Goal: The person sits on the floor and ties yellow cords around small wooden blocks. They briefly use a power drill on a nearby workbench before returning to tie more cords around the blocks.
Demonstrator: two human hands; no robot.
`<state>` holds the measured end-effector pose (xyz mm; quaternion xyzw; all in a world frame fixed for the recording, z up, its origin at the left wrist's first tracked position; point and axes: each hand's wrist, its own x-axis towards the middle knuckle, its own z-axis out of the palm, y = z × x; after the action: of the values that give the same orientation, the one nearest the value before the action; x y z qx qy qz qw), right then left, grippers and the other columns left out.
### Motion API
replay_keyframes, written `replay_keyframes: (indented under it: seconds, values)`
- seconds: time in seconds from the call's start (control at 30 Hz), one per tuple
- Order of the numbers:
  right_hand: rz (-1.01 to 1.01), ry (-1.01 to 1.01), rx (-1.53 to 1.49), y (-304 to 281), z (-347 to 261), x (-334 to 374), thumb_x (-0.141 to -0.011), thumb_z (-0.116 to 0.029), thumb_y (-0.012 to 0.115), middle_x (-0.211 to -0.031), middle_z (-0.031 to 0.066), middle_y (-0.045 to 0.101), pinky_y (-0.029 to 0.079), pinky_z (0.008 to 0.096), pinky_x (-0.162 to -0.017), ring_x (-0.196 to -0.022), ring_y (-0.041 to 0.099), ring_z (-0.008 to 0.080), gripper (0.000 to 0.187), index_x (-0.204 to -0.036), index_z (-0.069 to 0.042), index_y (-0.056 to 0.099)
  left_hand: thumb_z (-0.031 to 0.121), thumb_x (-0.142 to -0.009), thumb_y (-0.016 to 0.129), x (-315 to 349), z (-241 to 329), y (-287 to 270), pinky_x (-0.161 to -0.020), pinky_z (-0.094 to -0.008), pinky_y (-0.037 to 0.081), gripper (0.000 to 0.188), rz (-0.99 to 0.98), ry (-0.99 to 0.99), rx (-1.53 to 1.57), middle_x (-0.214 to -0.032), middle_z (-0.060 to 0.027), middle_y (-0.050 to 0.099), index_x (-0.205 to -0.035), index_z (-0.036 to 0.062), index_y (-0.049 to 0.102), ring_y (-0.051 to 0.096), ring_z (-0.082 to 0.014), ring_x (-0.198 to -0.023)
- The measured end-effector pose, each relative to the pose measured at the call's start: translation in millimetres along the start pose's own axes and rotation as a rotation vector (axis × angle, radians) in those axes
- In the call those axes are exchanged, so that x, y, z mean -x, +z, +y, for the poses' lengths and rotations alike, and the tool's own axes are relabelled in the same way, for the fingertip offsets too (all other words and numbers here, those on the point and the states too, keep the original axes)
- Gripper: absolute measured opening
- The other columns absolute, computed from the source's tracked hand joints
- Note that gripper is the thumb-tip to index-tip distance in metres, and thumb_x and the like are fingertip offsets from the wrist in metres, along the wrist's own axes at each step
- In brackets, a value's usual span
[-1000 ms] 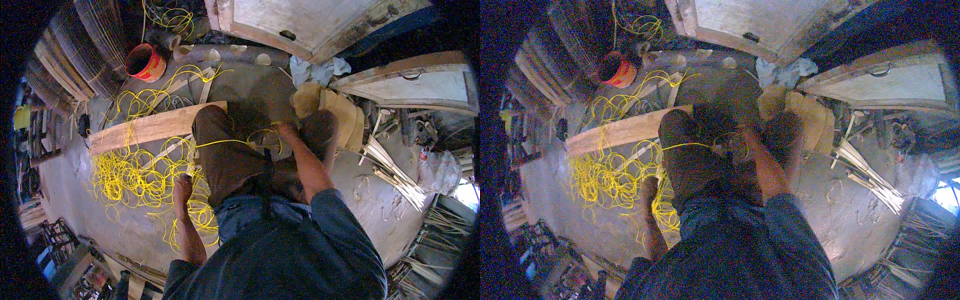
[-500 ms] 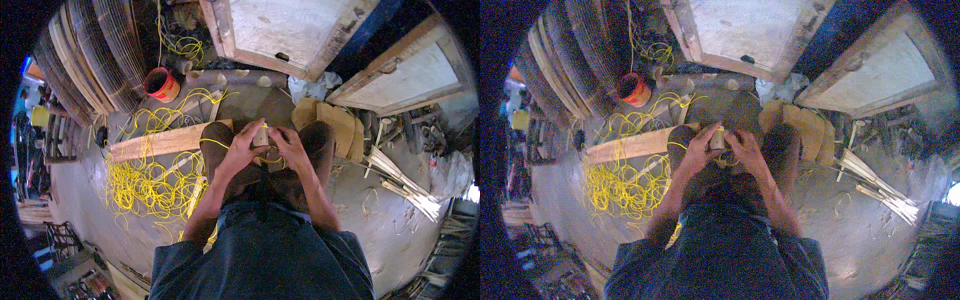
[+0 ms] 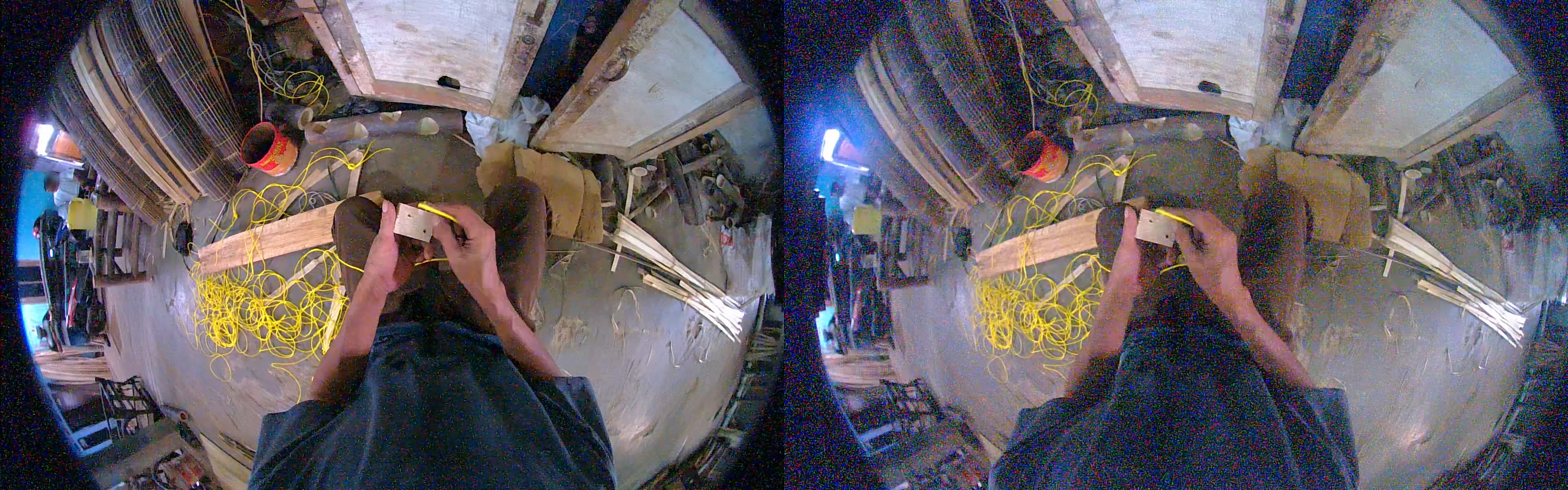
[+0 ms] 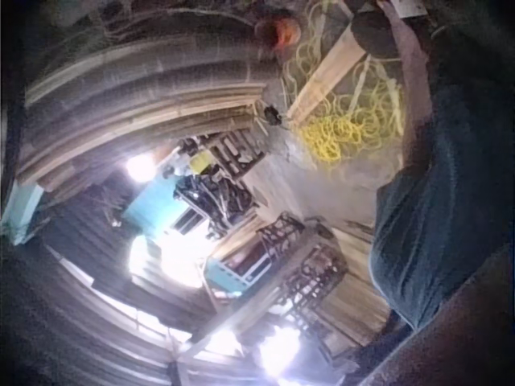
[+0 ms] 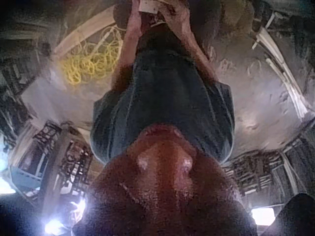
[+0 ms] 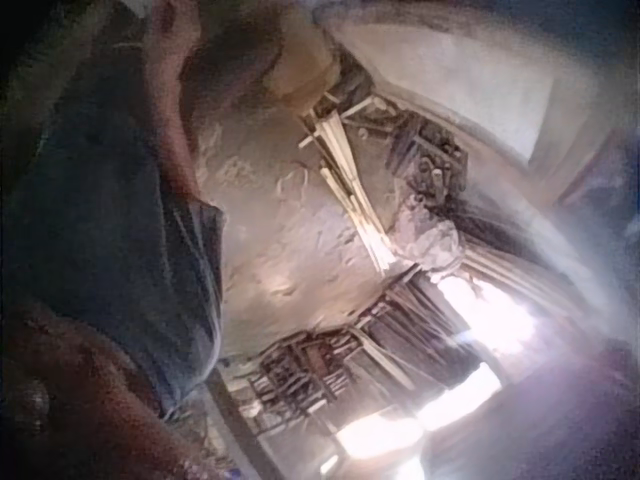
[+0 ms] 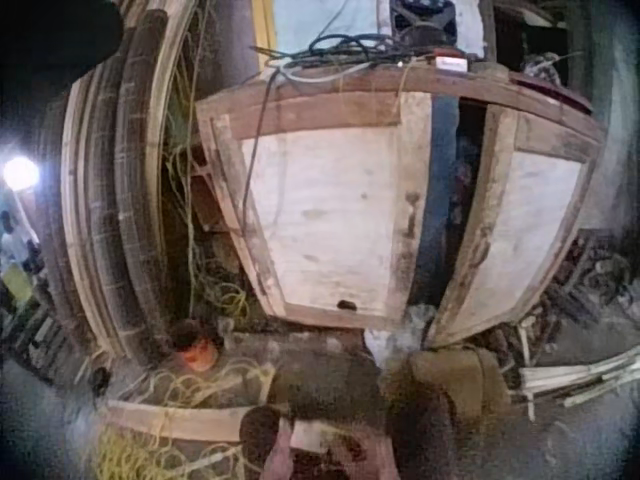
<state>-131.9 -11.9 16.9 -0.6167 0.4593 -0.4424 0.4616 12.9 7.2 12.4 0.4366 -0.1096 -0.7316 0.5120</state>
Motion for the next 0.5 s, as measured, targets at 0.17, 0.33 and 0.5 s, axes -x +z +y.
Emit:
replay_keyframes:
  seconds: [0.17,0.33,0.5]
  values:
    - [-0.112,-0.019,0.225,4,-12,7,-0.078,-0.006,0.066,-0.080,0.0081,0.057,0.053,0.0343,-0.058,-0.074,0.062,0.0211,0.039,-0.115,-0.018,0.063,0.064,-0.091,0.028,2,-2,6,-0.063,-0.0303,0.047,0.066,-0.038,-0.006,-0.051,-0.094,-0.0056,0.063,-0.113,0.0086,0.057,0.059,-0.0172,-0.079]
    - [0.035,-0.349,0.511,12,2,15,-0.075,-0.009,0.068,-0.083,0.0076,0.057,0.052,0.0354,-0.059,-0.071,0.060,0.0247,0.037,-0.110,-0.021,0.064,0.063,-0.092,0.028,0,-8,2,-0.076,-0.0344,0.048,0.066,-0.085,0.055,-0.069,-0.099,-0.0061,0.062,-0.113,0.0076,0.057,0.059,-0.0193,-0.090]
    - [-0.002,-0.382,0.501,13,8,20,-0.075,-0.007,0.068,-0.091,0.0098,0.057,0.052,0.0377,-0.066,-0.078,0.059,0.0292,0.034,-0.107,-0.014,0.061,0.057,-0.095,0.026,4,-10,-1,-0.086,-0.0340,0.045,0.065,-0.085,0.124,-0.170,-0.101,-0.0083,0.062,-0.109,0.0037,0.058,0.058,-0.0201,-0.094]
